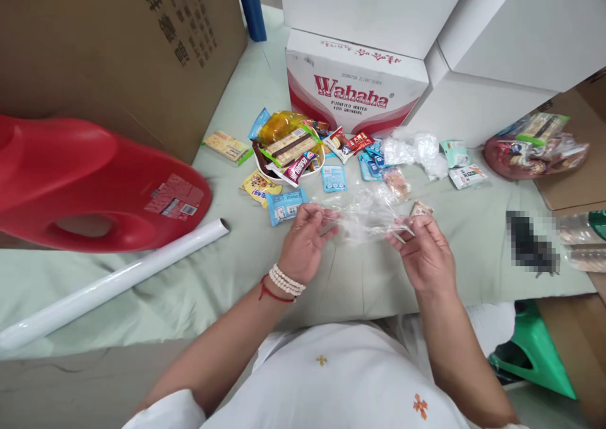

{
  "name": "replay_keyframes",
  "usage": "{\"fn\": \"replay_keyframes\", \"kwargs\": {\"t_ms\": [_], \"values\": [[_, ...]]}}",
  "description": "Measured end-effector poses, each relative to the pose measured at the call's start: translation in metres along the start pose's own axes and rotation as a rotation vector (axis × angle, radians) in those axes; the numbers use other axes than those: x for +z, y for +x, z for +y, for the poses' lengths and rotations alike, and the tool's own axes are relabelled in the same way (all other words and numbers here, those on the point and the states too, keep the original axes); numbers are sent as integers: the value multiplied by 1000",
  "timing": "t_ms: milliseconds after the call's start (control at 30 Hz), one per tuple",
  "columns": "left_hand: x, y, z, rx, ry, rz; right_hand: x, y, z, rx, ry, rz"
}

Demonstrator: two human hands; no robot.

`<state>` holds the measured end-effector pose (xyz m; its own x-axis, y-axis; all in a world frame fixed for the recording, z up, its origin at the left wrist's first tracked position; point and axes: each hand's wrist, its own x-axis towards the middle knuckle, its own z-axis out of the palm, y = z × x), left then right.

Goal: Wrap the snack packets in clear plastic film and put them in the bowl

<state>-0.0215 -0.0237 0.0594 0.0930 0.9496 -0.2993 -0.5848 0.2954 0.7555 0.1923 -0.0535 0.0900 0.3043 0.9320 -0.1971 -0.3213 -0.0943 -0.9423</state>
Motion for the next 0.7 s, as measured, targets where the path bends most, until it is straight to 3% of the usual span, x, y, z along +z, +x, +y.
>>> {"fn": "replay_keyframes", "kwargs": {"t_ms": [133,333,500,600,700], "values": [[0,-18,20,9,27,128,-19,-6,-6,171,131,49],[-12,-16,21,96,400,183,-54,20,3,281,45,-3],[-32,4,1,-169,562,284,-64,63,30,253,-232,5],[-35,4,-5,-199,520,270,-61,65,37,11,-495,122],[-33,-2,-5,-187,506,231,-51,40,35,-463,-790,84]]}}
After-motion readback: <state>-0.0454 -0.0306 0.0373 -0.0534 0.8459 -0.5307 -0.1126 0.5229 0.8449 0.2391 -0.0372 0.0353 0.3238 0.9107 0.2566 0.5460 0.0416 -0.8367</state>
